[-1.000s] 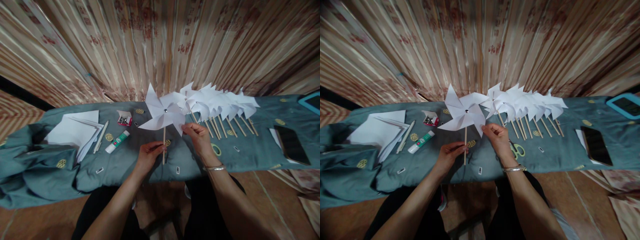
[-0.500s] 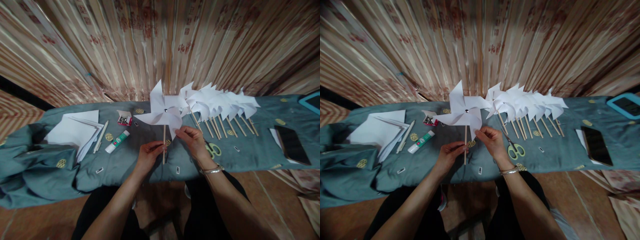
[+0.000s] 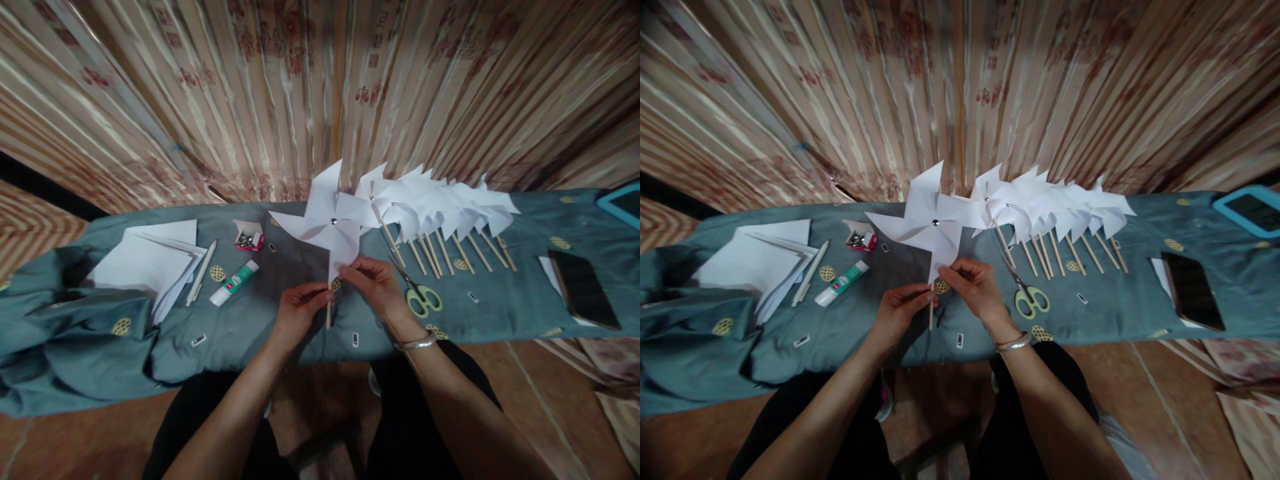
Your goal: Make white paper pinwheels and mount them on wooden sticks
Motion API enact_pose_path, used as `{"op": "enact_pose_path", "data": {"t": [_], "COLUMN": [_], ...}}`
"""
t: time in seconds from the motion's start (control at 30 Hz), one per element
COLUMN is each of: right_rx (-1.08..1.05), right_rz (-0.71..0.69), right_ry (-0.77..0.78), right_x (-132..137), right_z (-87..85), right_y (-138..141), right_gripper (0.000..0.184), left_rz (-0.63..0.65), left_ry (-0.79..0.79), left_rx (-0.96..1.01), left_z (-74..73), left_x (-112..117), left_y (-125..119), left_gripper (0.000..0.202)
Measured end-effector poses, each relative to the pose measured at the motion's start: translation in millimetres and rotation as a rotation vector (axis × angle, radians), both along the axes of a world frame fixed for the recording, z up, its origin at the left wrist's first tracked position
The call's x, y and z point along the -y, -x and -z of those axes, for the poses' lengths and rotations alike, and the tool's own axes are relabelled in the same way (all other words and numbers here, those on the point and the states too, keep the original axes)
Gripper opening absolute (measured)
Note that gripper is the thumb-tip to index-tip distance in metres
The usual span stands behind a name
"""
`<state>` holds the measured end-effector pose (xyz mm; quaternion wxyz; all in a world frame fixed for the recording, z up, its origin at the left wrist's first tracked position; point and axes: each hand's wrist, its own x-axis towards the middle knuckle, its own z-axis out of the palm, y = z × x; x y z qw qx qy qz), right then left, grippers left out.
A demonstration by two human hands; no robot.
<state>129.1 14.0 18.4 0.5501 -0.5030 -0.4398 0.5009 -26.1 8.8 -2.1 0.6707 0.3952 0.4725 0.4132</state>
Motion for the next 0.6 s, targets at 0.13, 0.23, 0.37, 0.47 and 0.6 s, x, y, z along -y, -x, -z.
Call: {"op": "enact_pose_path", "data": {"t": [0.13, 0.23, 0.37, 0.47, 0.6], "right_rx": [-0.005, 0.013, 0.047, 0.100, 0.108], "right_rz": [-0.025, -0.033, -0.052, 0.028, 0.318], "right_ry": [-0.017, -0.014, -0.021, -0.067, -0.119], "right_x": [0.2, 0.5, 1.2, -0.8, -8.5], "right_z": [2.2, 3.4, 0.3, -3.5, -3.0], "right_y": [1.9, 3.8, 1.4, -12.2, -41.3], "right_gripper": [0.033, 0.032, 0.033, 0.034, 0.033], "left_rz": [-0.007, 0.013, 0.026, 0.018, 0.003], "left_ry": [0.025, 0.018, 0.011, 0.016, 0.029], "left_rx": [0.025, 0.016, 0.014, 0.005, 0.010], "left_z": [0.6, -1.6, -4.3, -3.4, -1.2], "left_x": [0.4, 0.9, 0.7, 0.0, -0.4], "left_y": [-1.2, -1.7, -0.5, 1.5, 2.7], "left_gripper": [0.029, 0.027, 0.024, 0.024, 0.026]}}
